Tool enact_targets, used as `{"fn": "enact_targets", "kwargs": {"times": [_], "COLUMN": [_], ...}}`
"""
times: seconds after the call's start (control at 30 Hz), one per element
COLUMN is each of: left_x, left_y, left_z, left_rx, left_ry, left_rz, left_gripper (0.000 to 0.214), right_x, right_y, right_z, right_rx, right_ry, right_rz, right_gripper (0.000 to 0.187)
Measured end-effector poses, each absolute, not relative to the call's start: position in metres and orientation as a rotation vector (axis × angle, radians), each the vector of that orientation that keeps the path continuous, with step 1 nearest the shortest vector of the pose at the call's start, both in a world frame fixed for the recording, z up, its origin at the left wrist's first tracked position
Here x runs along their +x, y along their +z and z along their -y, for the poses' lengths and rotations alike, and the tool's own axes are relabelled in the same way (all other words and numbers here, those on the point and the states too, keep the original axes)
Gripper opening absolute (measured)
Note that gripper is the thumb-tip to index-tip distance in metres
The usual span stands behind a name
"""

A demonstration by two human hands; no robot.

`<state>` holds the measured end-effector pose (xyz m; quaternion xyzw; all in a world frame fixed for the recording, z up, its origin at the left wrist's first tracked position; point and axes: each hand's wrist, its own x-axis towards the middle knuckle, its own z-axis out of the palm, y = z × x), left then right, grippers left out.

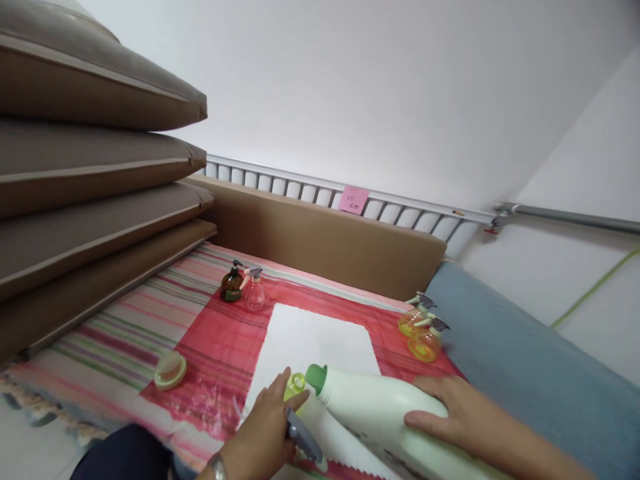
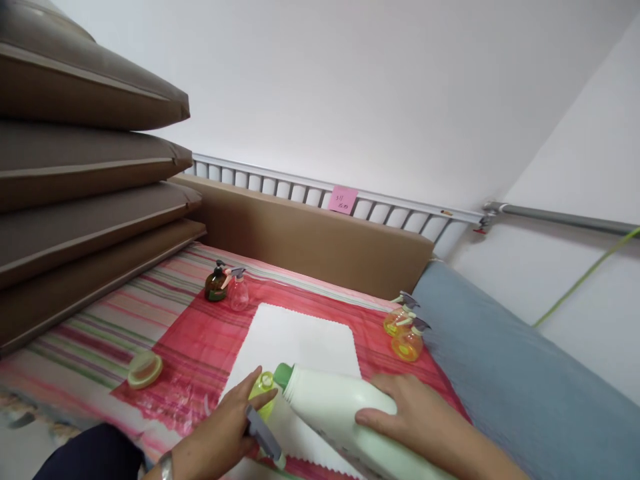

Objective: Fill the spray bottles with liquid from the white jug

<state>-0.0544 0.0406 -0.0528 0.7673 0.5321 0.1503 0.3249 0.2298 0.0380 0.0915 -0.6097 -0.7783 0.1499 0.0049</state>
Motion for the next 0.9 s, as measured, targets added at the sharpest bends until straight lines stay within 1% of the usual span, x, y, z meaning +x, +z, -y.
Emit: {"fn": "enact_targets", "kwargs": {"times": [0.13, 0.27, 0.4, 0.5, 0.67, 0.8, 0.9], "left_x": [-0.059, -0.063, -0.065, -0.066, -0.066, -0.063, -0.061], "left_y": [-0.061, -0.075, -0.090, -0.095, -0.090, -0.077, -0.066], "left_z": [-0.045, -0.050, -0.054, -0.056, -0.055, -0.052, -0.050], "left_rx": [2.017, 2.022, 2.013, 2.039, 2.039, 2.036, 2.031], "left_ry": [0.402, 0.446, 0.511, 0.519, 0.491, 0.451, 0.444], "left_rz": [-1.385, -1.340, -1.320, -1.305, -1.308, -1.332, -1.337], "left_gripper": [0.083, 0.083, 0.082, 0.083, 0.083, 0.082, 0.080], "right_x": [0.258, 0.273, 0.260, 0.236, 0.187, 0.163, 0.162], "right_y": [0.060, 0.026, -0.004, -0.023, -0.056, -0.080, -0.085], "right_z": [-0.038, -0.050, -0.072, -0.100, -0.151, -0.167, -0.164], "right_rx": [-1.912, -1.938, -1.713, -1.607, -1.565, -1.595, -1.578], "right_ry": [0.693, 0.674, 0.622, 0.523, 0.423, 0.464, 0.545], "right_rz": [2.050, 1.617, 1.296, 1.177, 1.038, 0.998, 1.074], "right_gripper": [0.038, 0.045, 0.042, 0.040, 0.040, 0.039, 0.038]}}
